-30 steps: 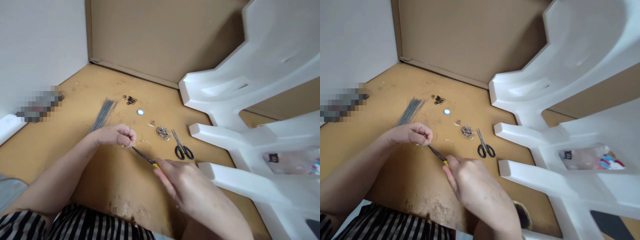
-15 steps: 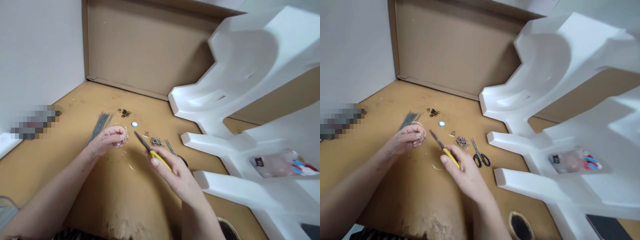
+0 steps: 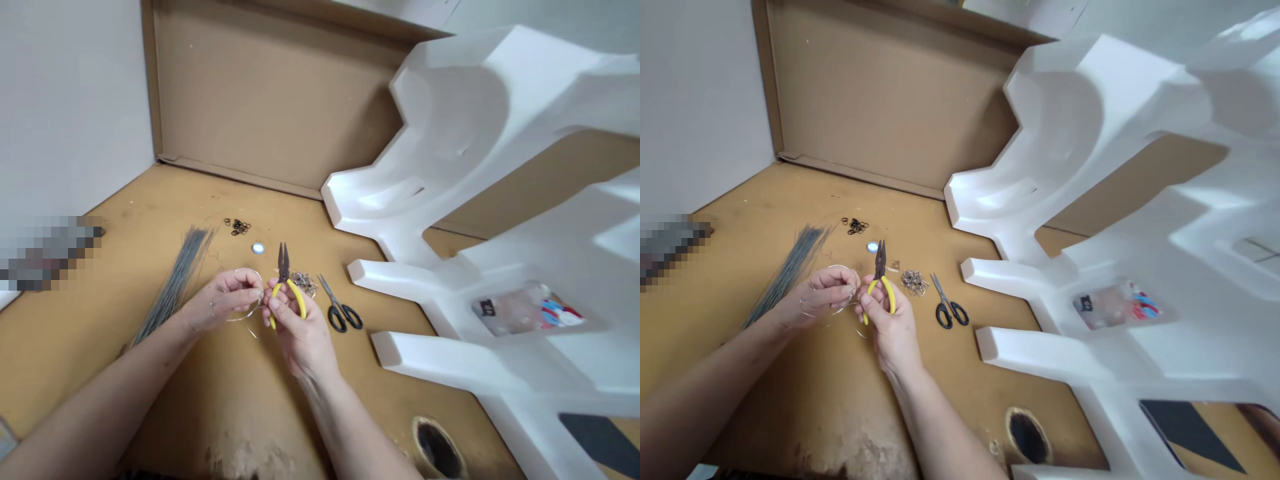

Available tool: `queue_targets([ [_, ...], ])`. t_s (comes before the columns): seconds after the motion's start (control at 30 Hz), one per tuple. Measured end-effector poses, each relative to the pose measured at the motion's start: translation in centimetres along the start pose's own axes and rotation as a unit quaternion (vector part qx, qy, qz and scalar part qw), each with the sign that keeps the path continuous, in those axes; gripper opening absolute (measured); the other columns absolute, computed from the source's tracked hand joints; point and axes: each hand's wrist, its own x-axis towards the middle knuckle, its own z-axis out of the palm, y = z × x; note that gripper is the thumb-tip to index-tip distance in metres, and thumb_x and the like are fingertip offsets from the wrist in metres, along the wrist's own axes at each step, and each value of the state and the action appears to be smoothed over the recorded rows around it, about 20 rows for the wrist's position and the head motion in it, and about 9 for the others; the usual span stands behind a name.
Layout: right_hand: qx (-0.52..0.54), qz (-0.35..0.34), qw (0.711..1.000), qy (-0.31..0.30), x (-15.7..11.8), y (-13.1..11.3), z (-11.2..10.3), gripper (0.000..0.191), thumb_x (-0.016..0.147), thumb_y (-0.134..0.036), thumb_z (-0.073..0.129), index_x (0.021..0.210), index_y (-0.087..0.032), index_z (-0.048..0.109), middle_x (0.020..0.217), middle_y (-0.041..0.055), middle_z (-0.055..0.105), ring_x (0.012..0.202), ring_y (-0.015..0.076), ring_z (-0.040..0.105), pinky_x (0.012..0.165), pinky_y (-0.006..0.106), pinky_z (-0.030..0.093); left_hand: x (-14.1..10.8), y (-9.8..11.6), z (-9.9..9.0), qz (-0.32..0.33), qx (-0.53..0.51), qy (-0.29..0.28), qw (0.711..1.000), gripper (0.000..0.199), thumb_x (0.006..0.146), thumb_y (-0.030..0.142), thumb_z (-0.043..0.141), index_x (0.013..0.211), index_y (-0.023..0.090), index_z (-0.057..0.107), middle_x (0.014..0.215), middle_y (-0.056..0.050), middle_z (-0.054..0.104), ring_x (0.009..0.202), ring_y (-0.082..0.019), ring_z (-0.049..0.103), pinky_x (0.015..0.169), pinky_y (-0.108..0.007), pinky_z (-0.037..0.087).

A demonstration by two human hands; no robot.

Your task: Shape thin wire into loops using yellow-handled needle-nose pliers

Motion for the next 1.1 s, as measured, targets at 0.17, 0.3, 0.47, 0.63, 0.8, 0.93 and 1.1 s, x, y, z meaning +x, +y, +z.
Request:
queue_targets([
  [0.17,-0.05,-0.065,0.997,0.004,0.2,-0.2,-0.5,0.024,0.064,-0.024,0.071,0.085,-0.02,0.062,0.068,-0.0018,0.056,0.056,0.0082,0.048,0.05,0.022,0.037,0.1,-0.2,-0.2,-0.036,-0.012,-0.025,0.999,0.021,0.069,0.033,0.066,0.068,0.014,0.058,0.056,0.003,0.051,0.05,-0.005,0.041,0.052,-0.021,0.032],
  [0.3,-0.102,-0.072,0.992,-0.007,0.3,-1.0,-1.0,0.022,0.065,-0.024,0.068,0.084,-0.02,0.061,0.069,-0.0017,0.055,0.057,0.0092,0.048,0.051,0.023,0.038,0.4,0.1,-0.8,-0.068,-0.032,0.013,0.997,0.023,0.069,0.035,0.066,0.073,0.013,0.062,0.068,-0.003,0.06,0.06,-0.01,0.053,0.058,-0.023,0.039],
  [0.47,-0.179,-0.041,0.983,-0.019,0.1,-2.1,-1.0,0.019,0.065,-0.025,0.066,0.081,-0.02,0.058,0.068,-0.0025,0.052,0.055,0.0091,0.045,0.052,0.024,0.038,0.4,1.0,-1.3,-0.048,-0.004,0.09,0.995,0.034,0.07,0.046,0.061,0.074,0.013,0.065,0.072,-0.006,0.064,0.069,-0.014,0.058,0.067,-0.028,0.043],
  [0.63,-0.261,-0.018,0.964,-0.047,-0.2,-2.5,-0.9,0.016,0.069,-0.025,0.06,0.083,-0.019,0.057,0.067,-0.0027,0.051,0.056,0.0098,0.044,0.056,0.026,0.037,0.0,1.8,-1.1,-0.039,0.109,0.081,0.99,0.018,0.059,0.024,0.072,0.074,0.016,0.065,0.068,0.001,0.062,0.065,-0.01,0.054,0.064,-0.024,0.042],
  [0.8,-0.296,-0.006,0.953,-0.059,0.0,-2.2,-1.1,0.019,0.069,-0.026,0.059,0.086,-0.018,0.057,0.068,-0.0022,0.051,0.058,0.0106,0.043,0.057,0.026,0.036,0.0,2.2,-0.8,-0.097,0.122,0.029,0.987,0.014,0.056,0.016,0.07,0.069,0.015,0.065,0.062,0.003,0.06,0.058,-0.007,0.05,0.057,-0.022,0.039],
  [0.93,-0.301,-0.003,0.952,-0.054,0.1,-2.0,-1.2,0.021,0.068,-0.025,0.059,0.088,-0.018,0.057,0.068,-0.0023,0.051,0.058,0.0106,0.043,0.057,0.026,0.036,0.1,2.0,-0.9,-0.118,0.127,0.022,0.985,0.008,0.056,0.015,0.068,0.062,0.015,0.063,0.059,0.003,0.061,0.056,-0.008,0.051,0.058,-0.022,0.04],
  [1.1,-0.309,-0.01,0.95,-0.049,0.2,-2.1,-1.1,0.021,0.068,-0.025,0.058,0.088,-0.018,0.058,0.068,-0.0023,0.051,0.058,0.0106,0.043,0.056,0.026,0.036,0.1,1.8,-0.8,-0.112,0.146,0.036,0.982,0.006,0.057,0.019,0.067,0.06,0.015,0.063,0.056,0.003,0.059,0.054,-0.007,0.049,0.057,-0.022,0.039],
])
